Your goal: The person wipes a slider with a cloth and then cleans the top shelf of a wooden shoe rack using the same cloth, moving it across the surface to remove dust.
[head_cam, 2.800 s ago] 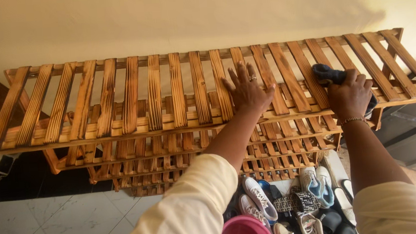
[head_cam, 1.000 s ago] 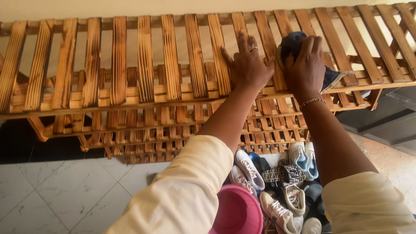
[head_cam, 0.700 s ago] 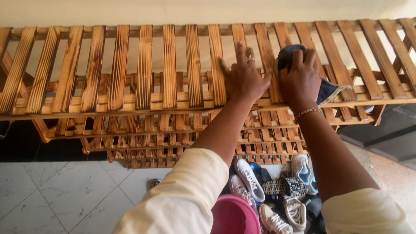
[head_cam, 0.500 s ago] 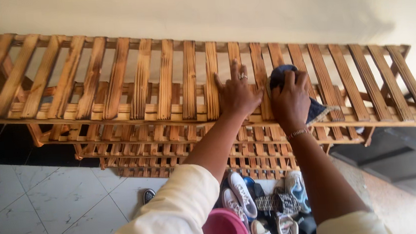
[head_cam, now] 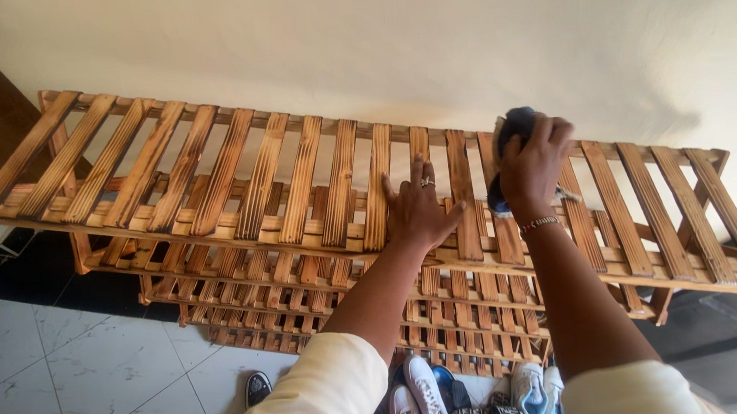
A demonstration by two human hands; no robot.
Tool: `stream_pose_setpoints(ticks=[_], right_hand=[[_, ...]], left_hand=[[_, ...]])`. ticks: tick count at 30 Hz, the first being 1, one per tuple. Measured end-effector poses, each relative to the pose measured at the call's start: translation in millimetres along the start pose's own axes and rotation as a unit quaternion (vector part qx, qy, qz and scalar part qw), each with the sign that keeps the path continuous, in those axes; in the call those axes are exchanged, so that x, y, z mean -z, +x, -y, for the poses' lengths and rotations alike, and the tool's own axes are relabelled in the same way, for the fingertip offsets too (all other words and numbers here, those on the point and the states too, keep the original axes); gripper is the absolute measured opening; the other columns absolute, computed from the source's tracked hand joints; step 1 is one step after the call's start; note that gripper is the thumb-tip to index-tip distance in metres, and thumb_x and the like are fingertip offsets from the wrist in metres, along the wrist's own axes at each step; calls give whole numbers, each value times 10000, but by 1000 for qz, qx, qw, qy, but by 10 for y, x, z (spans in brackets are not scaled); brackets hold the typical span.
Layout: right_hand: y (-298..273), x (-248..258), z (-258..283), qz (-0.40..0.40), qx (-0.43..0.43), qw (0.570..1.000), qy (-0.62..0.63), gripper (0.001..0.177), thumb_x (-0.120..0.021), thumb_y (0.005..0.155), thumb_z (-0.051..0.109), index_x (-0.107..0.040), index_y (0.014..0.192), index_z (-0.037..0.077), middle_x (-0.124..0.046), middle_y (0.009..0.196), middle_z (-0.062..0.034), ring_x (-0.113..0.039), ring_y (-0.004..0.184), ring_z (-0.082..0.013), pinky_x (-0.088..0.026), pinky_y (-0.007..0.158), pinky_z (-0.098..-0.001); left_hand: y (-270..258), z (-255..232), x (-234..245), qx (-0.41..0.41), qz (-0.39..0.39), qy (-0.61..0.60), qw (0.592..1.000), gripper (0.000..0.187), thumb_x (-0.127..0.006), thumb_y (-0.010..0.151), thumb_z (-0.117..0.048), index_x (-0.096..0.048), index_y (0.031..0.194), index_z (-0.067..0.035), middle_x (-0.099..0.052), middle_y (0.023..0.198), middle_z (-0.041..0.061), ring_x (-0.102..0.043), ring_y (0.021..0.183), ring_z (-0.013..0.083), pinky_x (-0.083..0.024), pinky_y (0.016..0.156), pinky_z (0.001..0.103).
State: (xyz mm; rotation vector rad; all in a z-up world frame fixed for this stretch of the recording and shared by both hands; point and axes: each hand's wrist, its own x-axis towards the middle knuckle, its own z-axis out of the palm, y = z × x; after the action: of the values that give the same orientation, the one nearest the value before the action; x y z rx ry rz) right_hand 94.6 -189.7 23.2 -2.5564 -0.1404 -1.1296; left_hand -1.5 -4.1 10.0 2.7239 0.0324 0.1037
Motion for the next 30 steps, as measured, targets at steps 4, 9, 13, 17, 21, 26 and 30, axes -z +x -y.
stream_pose_setpoints(ticks=[4, 9, 13, 17, 21, 26, 30], right_hand=[[63, -205, 142, 270, 10, 961, -61, 467, -629, 923, 282, -519, 1335, 92, -384, 1396, -310, -431, 1209, -604, -513, 795, -646], [54, -129, 463, 182, 14, 983, 11, 348, -478, 977, 110, -567, 1309, 57, -491, 1362, -209, -534, 1190, -373, -524, 1006, -473], [-3, -257, 719, 151, 78, 975, 144, 462, -524, 913, 106, -578, 1372, 107, -507, 1348, -201, -514, 1183, -382, -501, 1007, -520], [84, -241, 761, 216, 220, 951, 10, 354, -654, 937, 305, -661, 1280, 218, -564, 1271, -118, -507, 1140, -343, -453, 947, -553], [228, -177, 506, 87, 107, 990, -37, 237, -645, 1020, 338, -688, 1223, 222, -573, 1310, -81, -486, 1205, -338, -376, 1026, -516], [335, -311, -245, 87, 13, 986, -140, 499, -732, 829, 452, -668, 1193, 117, -547, 1211, -189, -438, 1141, -427, -350, 956, -667], [412, -430, -497, 173, -125, 973, -94, 279, -544, 1079, 244, -628, 1261, 50, -565, 1332, -157, -467, 1296, -342, -472, 1016, -552]], left_hand=[[51, 25, -98, -17, -55, 21, 998, 1001, -514, 858, -745, -284, 1554, -63, -171, 1678, 103, -270, 1493, 305, -36, 1209, 621], [78, 30, -125, -13, -49, 10, 999, 1005, -510, 851, -753, -303, 1555, -66, -192, 1672, 102, -161, 1541, 319, -35, 1217, 621], [39, 8, -79, -21, -65, 1, 998, 1002, -488, 840, -748, -298, 1561, -79, -208, 1649, 116, -137, 1532, 324, -17, 1213, 616], [20, -13, -7, -15, -19, 2, 1000, 929, -435, 880, -754, -345, 1525, -91, -190, 1681, 93, -112, 1566, 325, -12, 1229, 628], [35, 40, -92, -28, -61, -30, 997, 967, -469, 897, -744, -310, 1550, -48, -198, 1648, 135, -139, 1529, 352, -12, 1217, 623], [69, 56, -174, -28, -87, -16, 996, 951, -540, 860, -692, -346, 1529, -45, -200, 1669, 124, -201, 1515, 340, -32, 1203, 630], [69, 65, -157, -19, -83, -17, 996, 974, -548, 848, -699, -341, 1543, -49, -209, 1663, 130, -224, 1507, 339, -41, 1221, 616]])
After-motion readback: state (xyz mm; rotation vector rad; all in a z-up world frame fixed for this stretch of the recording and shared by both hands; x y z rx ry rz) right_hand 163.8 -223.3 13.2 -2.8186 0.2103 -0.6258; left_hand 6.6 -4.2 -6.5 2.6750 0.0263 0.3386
